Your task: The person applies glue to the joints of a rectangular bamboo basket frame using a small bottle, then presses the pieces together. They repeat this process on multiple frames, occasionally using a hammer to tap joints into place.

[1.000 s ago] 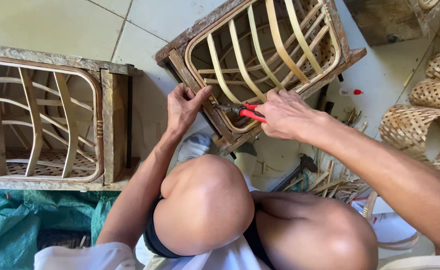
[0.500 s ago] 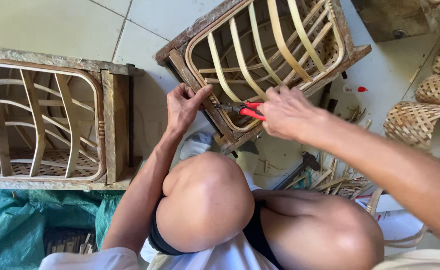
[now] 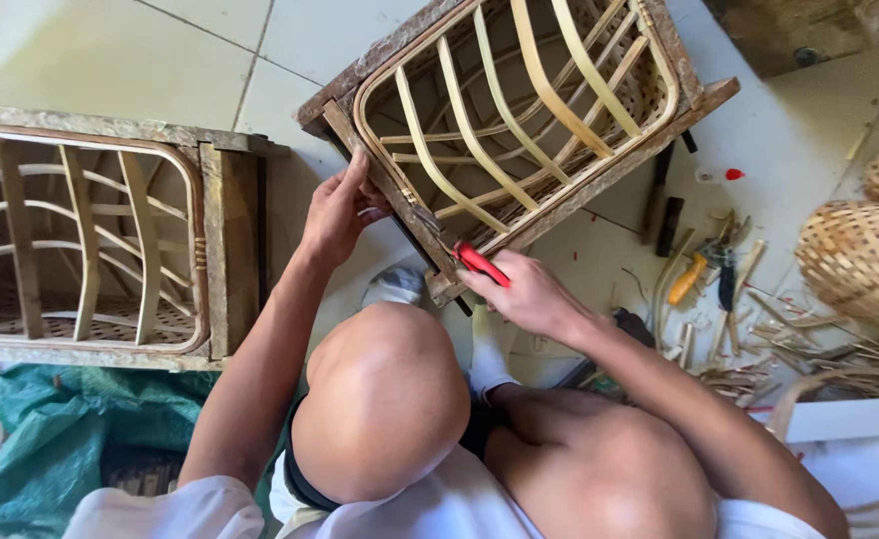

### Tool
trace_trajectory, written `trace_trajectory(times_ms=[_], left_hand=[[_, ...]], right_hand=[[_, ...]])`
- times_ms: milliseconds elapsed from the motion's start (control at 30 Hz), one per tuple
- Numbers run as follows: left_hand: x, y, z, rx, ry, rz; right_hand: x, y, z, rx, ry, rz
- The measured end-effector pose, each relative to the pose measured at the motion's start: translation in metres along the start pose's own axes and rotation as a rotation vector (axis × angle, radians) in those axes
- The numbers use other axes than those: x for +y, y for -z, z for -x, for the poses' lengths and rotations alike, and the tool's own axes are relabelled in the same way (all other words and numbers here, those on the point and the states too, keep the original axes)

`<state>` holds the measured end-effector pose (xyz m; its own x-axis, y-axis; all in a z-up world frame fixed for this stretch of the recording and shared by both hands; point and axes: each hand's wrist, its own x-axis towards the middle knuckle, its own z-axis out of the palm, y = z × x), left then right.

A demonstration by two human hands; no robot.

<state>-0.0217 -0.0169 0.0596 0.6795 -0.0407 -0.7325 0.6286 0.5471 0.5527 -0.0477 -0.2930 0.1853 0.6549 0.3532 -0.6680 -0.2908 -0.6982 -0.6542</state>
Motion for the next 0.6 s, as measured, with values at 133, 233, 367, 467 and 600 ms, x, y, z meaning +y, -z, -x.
trace_trajectory(times_ms=[133, 233, 367, 467, 600], left_hand=[[0.003, 0.004, -0.005, 0.032, -0.139, -0.074], [0.003, 0.0, -0.011, 0.104, -0.238, -0.118], [0.012, 0.001, -0.021, 0.194, -0.319, -0.17], [0.018, 0.002, -0.028, 0.221, -0.374, -0.173], [0.022, 0.003, -0.035, 0.207, -0.384, -0.194]], right_hand=[[0.007, -0.003, -0.015, -0.011, -0.086, 0.072], [0.004, 0.01, -0.015, 0.002, 0.009, 0.109], [-0.021, 0.038, -0.031, 0.014, 0.349, 0.043], [-0.053, 0.066, -0.058, -0.207, -0.109, 0.195], [-0.102, 0.081, -0.1, -0.244, -0.155, 0.451]])
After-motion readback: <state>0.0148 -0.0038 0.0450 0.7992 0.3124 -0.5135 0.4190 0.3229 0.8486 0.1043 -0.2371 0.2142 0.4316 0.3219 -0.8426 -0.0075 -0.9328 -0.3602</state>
